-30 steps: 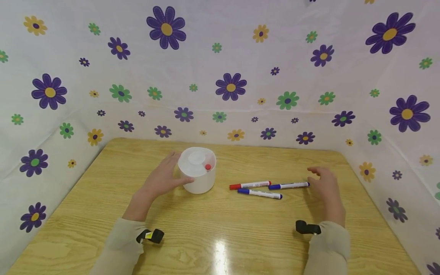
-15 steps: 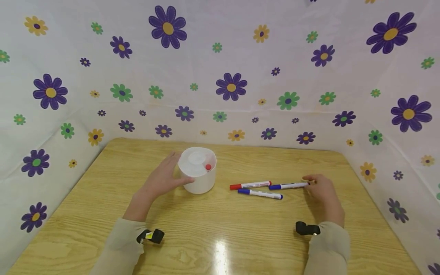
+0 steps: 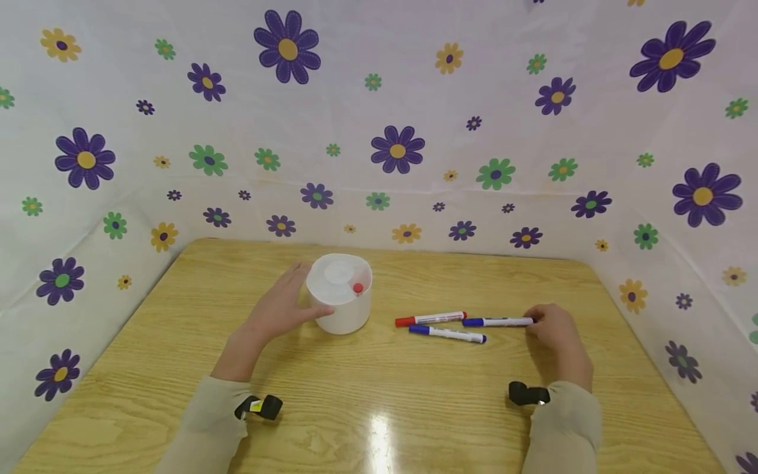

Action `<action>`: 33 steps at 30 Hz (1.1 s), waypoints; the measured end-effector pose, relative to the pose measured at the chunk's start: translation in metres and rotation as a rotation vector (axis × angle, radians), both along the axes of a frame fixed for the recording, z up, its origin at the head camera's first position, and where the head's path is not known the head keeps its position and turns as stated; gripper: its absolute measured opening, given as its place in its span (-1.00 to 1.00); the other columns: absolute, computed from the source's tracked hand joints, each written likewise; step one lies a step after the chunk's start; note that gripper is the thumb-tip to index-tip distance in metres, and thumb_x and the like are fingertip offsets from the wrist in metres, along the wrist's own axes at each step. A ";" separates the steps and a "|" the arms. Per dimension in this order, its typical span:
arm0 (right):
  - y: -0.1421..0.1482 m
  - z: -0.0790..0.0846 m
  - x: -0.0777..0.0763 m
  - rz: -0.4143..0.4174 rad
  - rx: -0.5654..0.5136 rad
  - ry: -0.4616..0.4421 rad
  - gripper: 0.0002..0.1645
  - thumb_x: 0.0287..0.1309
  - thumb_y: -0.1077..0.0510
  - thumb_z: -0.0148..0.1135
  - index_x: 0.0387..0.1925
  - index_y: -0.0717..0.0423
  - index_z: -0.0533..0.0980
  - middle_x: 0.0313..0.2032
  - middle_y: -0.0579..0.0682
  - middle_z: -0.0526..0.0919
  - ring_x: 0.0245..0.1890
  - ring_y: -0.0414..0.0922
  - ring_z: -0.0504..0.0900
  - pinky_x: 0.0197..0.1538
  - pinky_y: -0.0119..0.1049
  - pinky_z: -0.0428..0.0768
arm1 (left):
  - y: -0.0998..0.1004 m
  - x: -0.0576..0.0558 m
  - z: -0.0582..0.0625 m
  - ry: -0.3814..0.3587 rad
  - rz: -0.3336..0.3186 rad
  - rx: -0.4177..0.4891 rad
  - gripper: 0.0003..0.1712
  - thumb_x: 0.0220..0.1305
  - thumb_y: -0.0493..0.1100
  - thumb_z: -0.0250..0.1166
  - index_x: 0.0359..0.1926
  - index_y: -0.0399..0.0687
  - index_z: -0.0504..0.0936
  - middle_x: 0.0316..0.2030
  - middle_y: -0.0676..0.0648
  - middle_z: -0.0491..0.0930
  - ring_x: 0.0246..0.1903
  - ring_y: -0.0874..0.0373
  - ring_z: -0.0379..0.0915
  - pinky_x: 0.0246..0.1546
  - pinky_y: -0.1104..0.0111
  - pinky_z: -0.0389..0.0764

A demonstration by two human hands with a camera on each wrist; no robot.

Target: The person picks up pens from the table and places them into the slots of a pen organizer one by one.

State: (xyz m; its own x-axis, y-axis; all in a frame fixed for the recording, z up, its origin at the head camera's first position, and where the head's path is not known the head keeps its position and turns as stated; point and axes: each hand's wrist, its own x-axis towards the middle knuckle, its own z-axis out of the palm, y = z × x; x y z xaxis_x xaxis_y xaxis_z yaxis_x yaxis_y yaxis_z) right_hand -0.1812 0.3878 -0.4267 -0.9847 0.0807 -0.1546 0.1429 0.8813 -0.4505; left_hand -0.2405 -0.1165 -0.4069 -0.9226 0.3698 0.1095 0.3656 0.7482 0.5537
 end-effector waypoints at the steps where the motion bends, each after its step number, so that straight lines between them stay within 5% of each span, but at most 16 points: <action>1: 0.000 0.001 0.000 0.000 0.001 0.001 -0.67 0.12 0.29 0.22 -0.09 0.43 0.55 -0.16 0.37 0.61 -0.20 0.19 0.54 -0.21 -0.08 0.53 | 0.000 0.000 0.000 -0.003 0.001 0.000 0.20 -0.04 0.46 0.35 0.47 -0.07 0.14 0.47 -0.18 0.16 0.54 -0.11 -0.15 0.44 -0.15 0.13; 11: -0.004 0.014 0.001 -0.032 -0.034 -0.046 -0.62 0.27 0.13 0.17 0.00 0.33 0.51 -0.24 0.21 0.61 -0.30 -0.01 0.52 -0.34 -0.31 0.45 | -0.002 0.000 0.001 -0.028 0.013 0.007 0.20 -0.04 0.47 0.35 0.47 -0.04 0.13 0.49 -0.19 0.12 0.54 -0.09 -0.19 0.42 -0.19 0.14; 21: -0.021 0.042 0.003 0.035 0.008 0.151 -0.65 0.27 0.12 0.22 -0.05 0.32 0.53 -0.14 0.35 0.61 -0.17 0.20 0.55 -0.29 -0.16 0.53 | -0.003 -0.001 0.001 -0.040 0.015 -0.006 0.20 -0.03 0.48 0.34 0.48 -0.01 0.11 0.49 -0.17 0.11 0.55 -0.08 -0.20 0.43 -0.18 0.13; 33: -0.060 0.073 0.005 0.053 0.059 0.312 -0.65 0.30 0.15 0.19 0.03 0.30 0.53 -0.06 0.38 0.60 -0.01 0.34 0.49 -0.03 0.29 0.46 | -0.001 0.000 0.000 -0.032 0.007 0.011 0.20 -0.05 0.50 0.33 0.47 0.00 0.13 0.49 -0.18 0.11 0.54 -0.10 -0.17 0.42 -0.20 0.14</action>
State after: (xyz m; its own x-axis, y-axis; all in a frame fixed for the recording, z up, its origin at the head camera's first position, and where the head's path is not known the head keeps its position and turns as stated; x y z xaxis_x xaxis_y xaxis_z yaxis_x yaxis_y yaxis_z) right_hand -0.1759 0.3277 -0.3541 -0.9868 0.0282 0.1592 -0.0407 0.9097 -0.4132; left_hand -0.2408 -0.1175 -0.4072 -0.9281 0.3627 0.0844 0.3429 0.7441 0.5734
